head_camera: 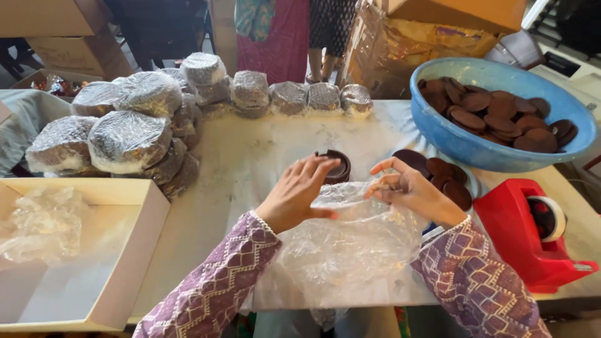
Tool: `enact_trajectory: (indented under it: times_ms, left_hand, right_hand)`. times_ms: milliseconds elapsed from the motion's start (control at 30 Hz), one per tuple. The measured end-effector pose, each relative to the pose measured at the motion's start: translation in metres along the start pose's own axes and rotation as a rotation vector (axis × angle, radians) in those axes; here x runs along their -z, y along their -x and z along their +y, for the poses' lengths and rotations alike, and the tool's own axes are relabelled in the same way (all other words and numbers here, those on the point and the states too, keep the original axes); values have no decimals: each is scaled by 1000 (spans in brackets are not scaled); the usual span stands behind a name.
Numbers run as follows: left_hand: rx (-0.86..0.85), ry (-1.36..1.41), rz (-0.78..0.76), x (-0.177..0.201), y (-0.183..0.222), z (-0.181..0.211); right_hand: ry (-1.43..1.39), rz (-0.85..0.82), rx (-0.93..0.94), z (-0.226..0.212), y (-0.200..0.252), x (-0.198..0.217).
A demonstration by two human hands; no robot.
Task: Wrapping circular brown objects in bubble wrap and preparing them for shipping in a warehouse environment.
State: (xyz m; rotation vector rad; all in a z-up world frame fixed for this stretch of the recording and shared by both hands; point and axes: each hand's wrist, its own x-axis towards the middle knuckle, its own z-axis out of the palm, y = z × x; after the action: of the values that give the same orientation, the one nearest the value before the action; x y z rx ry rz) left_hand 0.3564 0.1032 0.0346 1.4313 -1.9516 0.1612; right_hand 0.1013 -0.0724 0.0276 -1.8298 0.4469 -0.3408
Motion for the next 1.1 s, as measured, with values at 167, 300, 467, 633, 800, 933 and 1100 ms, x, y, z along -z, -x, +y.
enact_trajectory:
  times_ms: [167, 300, 467, 633, 800, 933, 1100]
  left_hand:
    - [174, 206, -301, -17, 6, -49]
    - [220, 153, -312, 27, -3, -62]
    - [248, 443, -270, 45, -2, -96]
    - [560, 430, -285, 43, 4, -117]
    - [665, 288, -367, 40, 10, -126]
    - [758, -107, -394, 37, 7, -135]
    - [82, -787, 273, 12, -17, -60]
  right_hand:
    - [60, 38, 7, 1, 6, 11]
    - [27, 64, 11, 18, 6, 25]
    - [223, 179, -118, 40, -6, 33]
    - [111, 96, -141, 46, -9, 38]
    - [222, 94, -131, 51, -14, 31]
    - [190, 104, -89, 68, -25, 29]
    - [231, 124, -73, 38, -30, 7]
